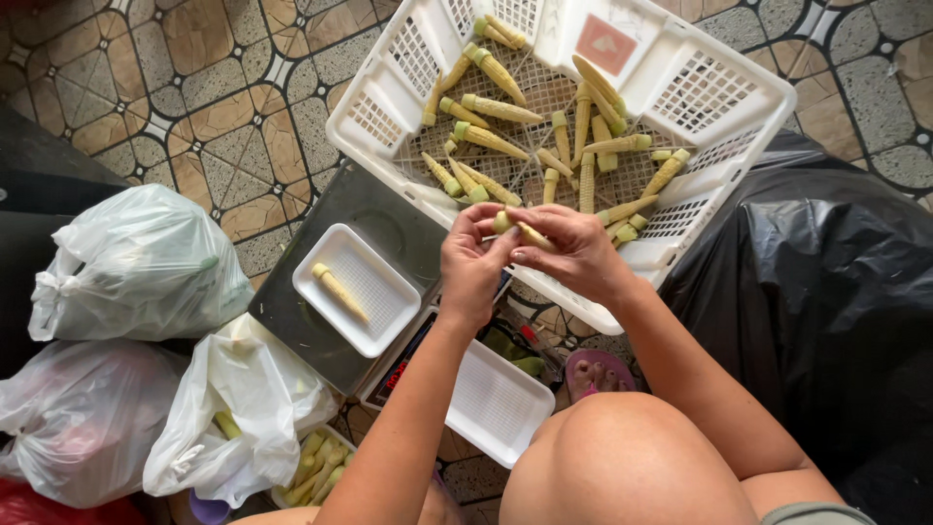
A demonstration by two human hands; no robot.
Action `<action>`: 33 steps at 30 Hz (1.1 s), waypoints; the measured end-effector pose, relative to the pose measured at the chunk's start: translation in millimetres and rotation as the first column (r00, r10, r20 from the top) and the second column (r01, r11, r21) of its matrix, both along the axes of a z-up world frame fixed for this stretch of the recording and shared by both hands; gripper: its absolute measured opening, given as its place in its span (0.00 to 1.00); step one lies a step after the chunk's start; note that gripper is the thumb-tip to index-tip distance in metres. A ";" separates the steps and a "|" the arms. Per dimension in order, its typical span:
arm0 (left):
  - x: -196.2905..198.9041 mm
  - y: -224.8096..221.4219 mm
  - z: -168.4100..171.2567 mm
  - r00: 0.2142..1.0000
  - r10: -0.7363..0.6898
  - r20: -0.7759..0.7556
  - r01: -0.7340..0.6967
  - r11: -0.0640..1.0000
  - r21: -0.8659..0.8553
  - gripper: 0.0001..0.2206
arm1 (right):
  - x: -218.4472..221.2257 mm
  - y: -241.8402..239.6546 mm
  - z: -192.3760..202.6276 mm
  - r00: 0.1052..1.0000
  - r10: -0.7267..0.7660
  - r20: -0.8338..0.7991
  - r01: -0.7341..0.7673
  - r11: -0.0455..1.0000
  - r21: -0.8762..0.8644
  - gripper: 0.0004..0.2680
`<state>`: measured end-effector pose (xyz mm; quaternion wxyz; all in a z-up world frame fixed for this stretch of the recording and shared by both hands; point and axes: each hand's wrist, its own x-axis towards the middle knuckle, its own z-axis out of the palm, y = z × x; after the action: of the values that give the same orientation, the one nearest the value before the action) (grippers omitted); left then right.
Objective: The person sorts baby corn ears from a large white plastic basket into small white foam trays, weighing each tray on a digital scale and then placing the filled trays into a black plastic bag.
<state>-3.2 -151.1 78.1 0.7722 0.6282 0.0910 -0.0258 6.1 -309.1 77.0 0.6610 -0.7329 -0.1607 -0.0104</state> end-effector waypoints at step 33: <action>167.7 143.0 -72.6 0.986 -0.055 0.160 -0.159 0.030 0.987 0.28 | 249.8 -26.6 -52.1 0.885 -0.289 -0.365 -0.136 0.590 -0.796 0.08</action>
<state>164.5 -8.0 5.5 0.1222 0.9840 0.0463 0.1213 255.9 -335.7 25.0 0.2753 -0.9377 0.0453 0.2069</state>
